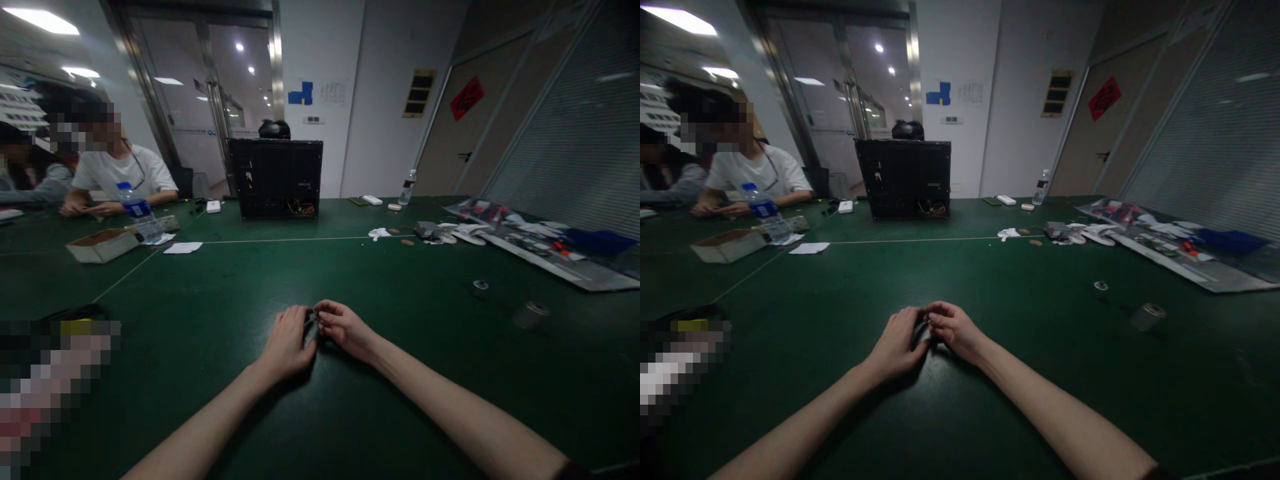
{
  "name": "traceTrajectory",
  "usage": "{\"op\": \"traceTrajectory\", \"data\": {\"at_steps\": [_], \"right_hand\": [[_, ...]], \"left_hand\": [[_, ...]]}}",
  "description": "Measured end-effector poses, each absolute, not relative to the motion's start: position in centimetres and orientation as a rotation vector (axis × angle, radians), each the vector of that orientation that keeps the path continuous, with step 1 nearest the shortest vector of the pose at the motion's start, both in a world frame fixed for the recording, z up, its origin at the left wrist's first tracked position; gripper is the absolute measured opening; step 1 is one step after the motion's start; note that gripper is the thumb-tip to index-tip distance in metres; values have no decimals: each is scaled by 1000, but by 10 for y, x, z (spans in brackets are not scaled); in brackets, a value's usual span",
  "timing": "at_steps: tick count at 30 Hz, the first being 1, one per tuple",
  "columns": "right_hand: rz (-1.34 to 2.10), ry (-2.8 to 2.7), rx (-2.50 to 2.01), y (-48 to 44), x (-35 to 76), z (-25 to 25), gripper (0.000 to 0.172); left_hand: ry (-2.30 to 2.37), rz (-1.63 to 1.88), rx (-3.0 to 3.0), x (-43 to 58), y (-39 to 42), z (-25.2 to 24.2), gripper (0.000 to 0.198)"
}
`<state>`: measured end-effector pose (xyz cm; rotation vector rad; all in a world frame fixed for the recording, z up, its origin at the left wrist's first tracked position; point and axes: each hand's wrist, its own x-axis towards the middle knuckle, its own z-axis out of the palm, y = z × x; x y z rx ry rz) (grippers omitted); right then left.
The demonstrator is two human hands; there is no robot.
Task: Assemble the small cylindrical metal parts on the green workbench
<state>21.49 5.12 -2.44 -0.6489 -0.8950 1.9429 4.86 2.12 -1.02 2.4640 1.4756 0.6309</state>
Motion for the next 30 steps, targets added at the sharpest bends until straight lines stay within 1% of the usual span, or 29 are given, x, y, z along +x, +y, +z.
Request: {"op": "traceTrajectory", "data": {"at_steps": [3,12,21,30], "right_hand": [[1931,-907,-672,50,214,-23,30],[1958,-921,-642,53,214,-26,27],[1982,-884,-645,53,214,-24,35],[1992,-889,-634,52,217,-24,24]], "left_hand": [[1474,637,2474,48,21,-11,33],[1468,627,2454,49,20,-8,33],[1454,630,2448,49,20,-7,31],[1466,635,2472,48,22,-12,35]]}}
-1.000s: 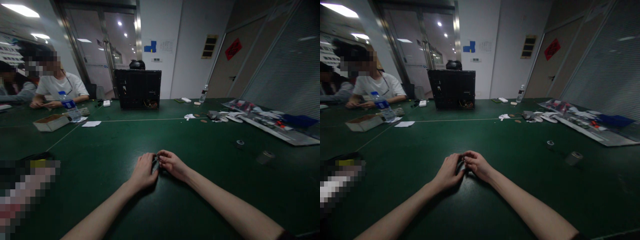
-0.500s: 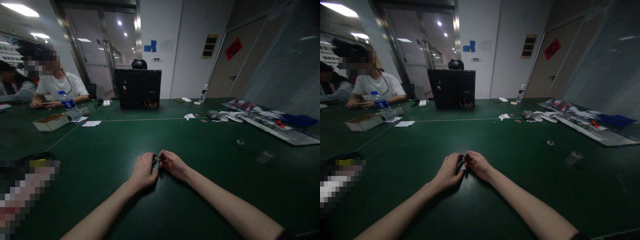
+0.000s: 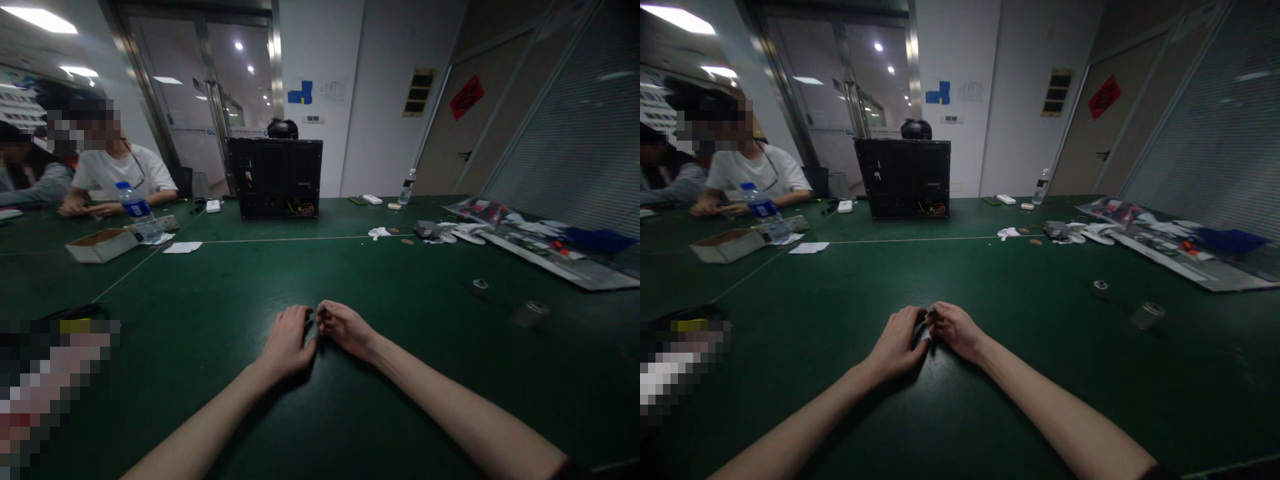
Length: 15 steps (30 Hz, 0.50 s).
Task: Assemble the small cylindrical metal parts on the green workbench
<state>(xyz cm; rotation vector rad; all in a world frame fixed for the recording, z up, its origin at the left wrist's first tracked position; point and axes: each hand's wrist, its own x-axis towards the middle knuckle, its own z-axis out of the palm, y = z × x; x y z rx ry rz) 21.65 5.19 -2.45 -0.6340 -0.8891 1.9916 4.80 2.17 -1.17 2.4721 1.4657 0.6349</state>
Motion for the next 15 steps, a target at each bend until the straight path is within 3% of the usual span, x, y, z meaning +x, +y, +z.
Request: {"op": "traceTrajectory", "data": {"at_steps": [15], "right_hand": [[1935,-959,-631,52,217,-27,27]], "left_hand": [[1476,624,2449,49,20,-8,30]]}}
